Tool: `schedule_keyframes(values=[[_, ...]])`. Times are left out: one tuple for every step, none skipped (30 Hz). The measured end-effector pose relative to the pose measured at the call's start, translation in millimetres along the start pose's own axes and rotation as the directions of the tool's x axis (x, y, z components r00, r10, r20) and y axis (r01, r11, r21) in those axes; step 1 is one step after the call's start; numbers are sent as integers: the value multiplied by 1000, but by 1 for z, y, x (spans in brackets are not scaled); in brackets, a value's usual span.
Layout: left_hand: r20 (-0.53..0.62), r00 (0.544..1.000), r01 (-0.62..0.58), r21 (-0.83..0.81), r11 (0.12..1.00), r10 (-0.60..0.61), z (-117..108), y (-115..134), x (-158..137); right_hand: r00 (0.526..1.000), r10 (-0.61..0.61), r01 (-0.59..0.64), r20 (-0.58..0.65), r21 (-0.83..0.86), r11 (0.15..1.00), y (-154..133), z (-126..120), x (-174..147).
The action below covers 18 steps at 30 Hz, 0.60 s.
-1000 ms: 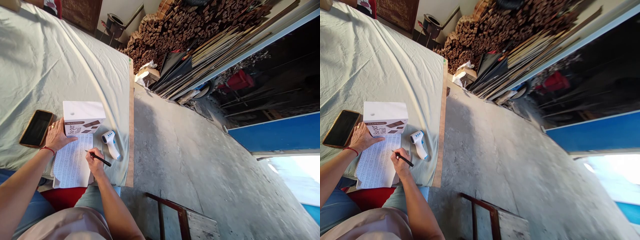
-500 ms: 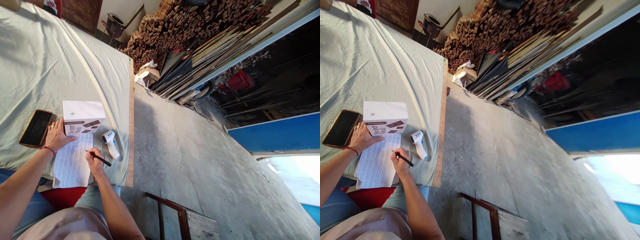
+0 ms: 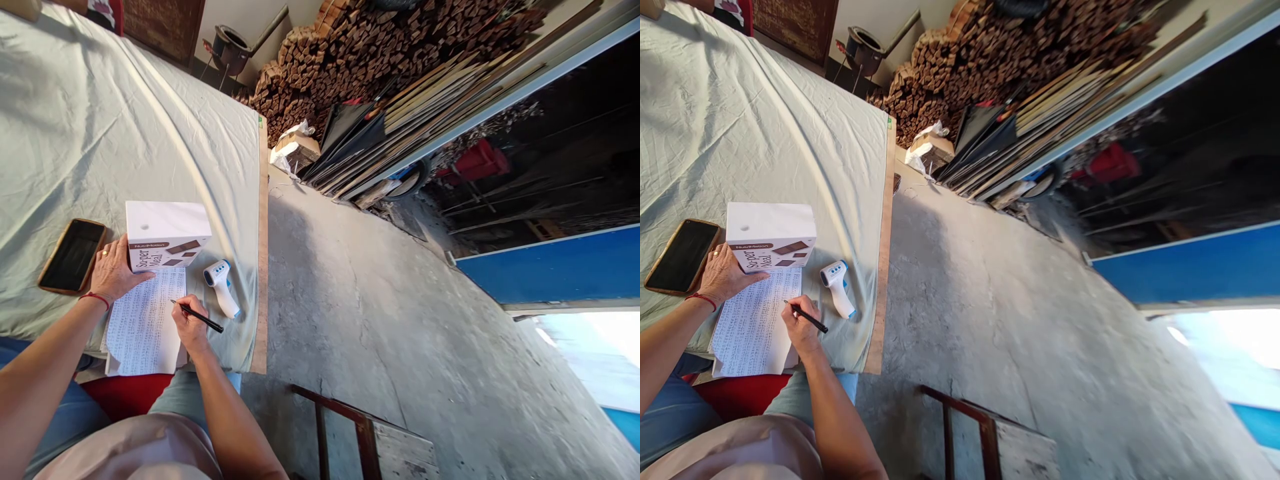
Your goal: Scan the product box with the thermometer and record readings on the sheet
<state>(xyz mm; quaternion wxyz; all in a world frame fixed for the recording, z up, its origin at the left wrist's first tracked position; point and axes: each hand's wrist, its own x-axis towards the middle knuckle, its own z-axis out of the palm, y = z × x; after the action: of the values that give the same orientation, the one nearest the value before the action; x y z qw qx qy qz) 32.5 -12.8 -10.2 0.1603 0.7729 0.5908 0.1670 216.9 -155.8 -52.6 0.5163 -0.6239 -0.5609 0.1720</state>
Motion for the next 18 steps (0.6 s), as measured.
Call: schedule_keyframes(values=[[0,1000,2,0,1000,-2,0,0,0,1000,-7,7,-8,5,1000,0,0,0],[0,1000,4,2,1000,-4,0,0,0,1000,-14,15,-15,9,1000,-1,0,0],[2,1000,7,4,1000,-7,0,1,0,1000,-19,19,-20,11,1000,-1,0,0],[5,1000,11,6,1000,-11,-1,1,0,1000,-21,21,-24,11,1000,-1,0,0],[9,1000,15,10,1000,-15,-1,2,0,999,-19,19,-27,8,1000,-1,0,0],[14,1000,19,12,1000,-19,-2,2,0,1000,-13,13,-26,3,1000,-1,0,0],[19,1000,22,15,1000,-22,-2,3,0,1000,-5,5,-23,-2,1000,-1,0,0],[22,999,24,17,1000,-25,-3,3,0,1000,4,-4,-18,-6,1000,-1,0,0],[23,999,26,18,999,-26,-3,4,0,1000,13,-13,-11,-9,1000,-1,0,-1],[23,999,26,19,999,-27,-3,4,0,1000,21,-21,-4,-10,1000,0,0,-1],[21,999,27,21,999,-28,-3,4,0,1000,27,-27,1,-9,1000,0,0,-1],[20,999,28,22,999,-29,-3,4,0,1000,30,-30,2,-7,1000,0,0,-1],[20,999,29,23,999,-29,-3,4,0,1000,31,-31,1,-5,1000,0,0,-1],[21,999,28,23,999,-29,-2,3,0,1000,31,-31,-1,-3,1000,0,0,-1],[20,999,27,22,999,-27,-2,3,0,999,32,-32,-4,-3,999,0,0,-1],[18,1000,25,20,999,-25,-2,3,0,999,34,-34,-7,-3,999,0,0,-1],[15,1000,22,18,1000,-22,-1,2,0,999,37,-37,-11,-5,999,-1,0,-1],[12,1000,19,17,1000,-20,-1,2,0,999,39,-40,-15,-8,999,-1,1,-2]])
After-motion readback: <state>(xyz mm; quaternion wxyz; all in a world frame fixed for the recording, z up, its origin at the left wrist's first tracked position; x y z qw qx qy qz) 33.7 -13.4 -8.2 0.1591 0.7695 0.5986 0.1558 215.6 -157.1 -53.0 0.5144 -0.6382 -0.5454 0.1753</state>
